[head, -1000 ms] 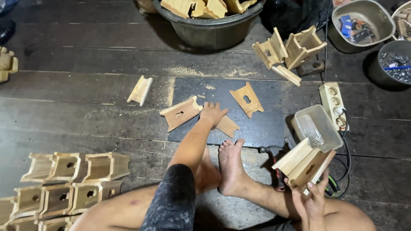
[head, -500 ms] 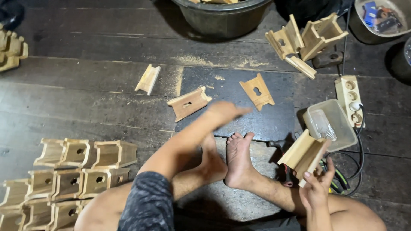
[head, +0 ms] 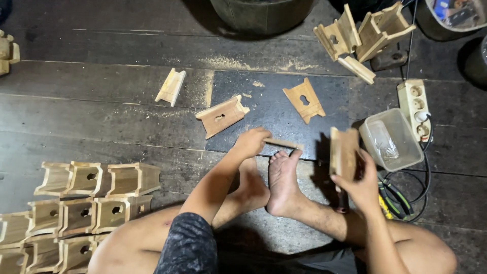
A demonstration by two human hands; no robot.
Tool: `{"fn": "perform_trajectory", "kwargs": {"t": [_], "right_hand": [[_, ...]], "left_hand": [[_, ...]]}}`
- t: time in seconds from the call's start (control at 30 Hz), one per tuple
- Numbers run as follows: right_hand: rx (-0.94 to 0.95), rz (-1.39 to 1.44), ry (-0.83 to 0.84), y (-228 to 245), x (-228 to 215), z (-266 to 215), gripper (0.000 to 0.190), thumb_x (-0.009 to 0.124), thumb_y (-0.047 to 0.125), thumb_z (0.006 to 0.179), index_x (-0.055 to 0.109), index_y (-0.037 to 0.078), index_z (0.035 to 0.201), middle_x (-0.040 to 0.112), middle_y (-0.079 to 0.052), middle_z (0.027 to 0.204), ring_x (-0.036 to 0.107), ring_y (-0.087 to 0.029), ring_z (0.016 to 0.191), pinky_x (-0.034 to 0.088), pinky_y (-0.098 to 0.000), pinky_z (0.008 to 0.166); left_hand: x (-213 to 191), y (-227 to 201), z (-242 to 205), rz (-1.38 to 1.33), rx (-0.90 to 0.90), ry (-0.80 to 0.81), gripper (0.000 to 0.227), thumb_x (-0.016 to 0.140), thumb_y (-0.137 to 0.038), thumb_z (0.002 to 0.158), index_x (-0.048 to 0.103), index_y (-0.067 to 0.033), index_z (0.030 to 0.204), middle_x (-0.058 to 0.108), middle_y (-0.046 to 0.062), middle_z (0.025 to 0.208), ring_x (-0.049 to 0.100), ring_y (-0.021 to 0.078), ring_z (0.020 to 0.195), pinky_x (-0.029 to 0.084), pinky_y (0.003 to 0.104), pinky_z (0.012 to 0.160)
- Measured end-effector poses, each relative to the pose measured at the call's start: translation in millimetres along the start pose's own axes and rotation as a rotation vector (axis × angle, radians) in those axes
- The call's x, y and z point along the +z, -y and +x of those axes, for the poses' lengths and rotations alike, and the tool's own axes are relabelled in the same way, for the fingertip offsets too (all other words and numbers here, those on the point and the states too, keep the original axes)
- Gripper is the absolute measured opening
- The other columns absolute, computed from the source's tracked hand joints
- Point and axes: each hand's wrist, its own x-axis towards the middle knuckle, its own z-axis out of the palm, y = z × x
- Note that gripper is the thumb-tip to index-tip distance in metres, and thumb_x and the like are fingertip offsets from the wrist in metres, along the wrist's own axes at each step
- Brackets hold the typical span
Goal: The person sits on the floor and assembles small wooden frames by inserting nails and hammering them into place. They repeatedly pick up nails from a container, position them on the wood, and use a hammer to secure the pieces.
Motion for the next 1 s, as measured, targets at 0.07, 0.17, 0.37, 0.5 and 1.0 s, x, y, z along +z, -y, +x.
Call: {"fn": "perform_trajectory", "kwargs": {"t": [0.07,0.17,0.37,0.5,1.0], "right_hand": [[-0.074,-0.077,0.071,11.8,16.5,24.3,0.119,0.099,0.016,0.053,0.042,-0.004,0.156,0.05,-0.036,0.145,0.049,-0.056,0.137,0.036,-0.0672,0.116],[-0.212,-0.324,0.241,35.6,44.2,55.9,0.117,0.1,0.025,0.045,0.055,0.009,0.152,0.063,-0.025,0.137,0.058,-0.048,0.131,0.041,-0.0634,0.113],[-0.31,-0.74,0.578,74.1,107.9,95.8,0.115,0.092,0.033,0.052,0.047,0.026,0.158,0.056,-0.009,0.153,0.047,-0.041,0.144,0.033,-0.0659,0.115],[-0.393,-0.765,0.707,36.5,139.1,109.0,0.093,0.086,0.024,0.058,0.053,0.021,0.145,0.049,-0.008,0.163,0.034,-0.044,0.156,0.022,-0.0724,0.121],[-0.455,-0.273,0.184,-22.1,129.0,61.4,0.031,0.083,0.002,0.087,0.075,0.006,0.116,0.068,-0.024,0.137,0.065,-0.049,0.124,0.056,-0.0563,0.101]], "left_hand": [[0.4,4.5,-4.6,-0.064,0.0,-0.024,0.031,0.067,-0.016,0.088,0.075,-0.0266,0.115,0.076,0.002,0.105,0.076,0.031,0.101,0.061,0.046,0.086],[9.5,9.4,-11.1,-0.085,-0.014,-0.102,0.025,0.073,-0.019,0.085,0.073,-0.0262,0.109,0.078,-0.002,0.097,0.078,0.0268,0.097,0.06,0.044,0.088],[0.2,-3.5,-29.4,-0.109,-0.164,-0.106,0.06,0.076,-0.024,0.083,0.042,-0.0228,0.133,0.079,-0.003,0.102,0.076,0.0278,0.103,0.048,0.046,0.105],[-18.4,-25.2,-47.6,-0.336,-0.294,-0.076,0.068,0.076,-0.019,0.087,0.035,-0.0177,0.141,0.076,0.014,0.118,0.07,0.043,0.119,0.031,0.048,0.119],[-5.8,-22.9,-65.7,-0.54,-0.289,-0.376,0.046,0.086,-0.021,0.086,0.061,-0.0127,0.123,0.08,0.014,0.109,0.075,0.0369,0.109,0.064,0.048,0.091]]}}
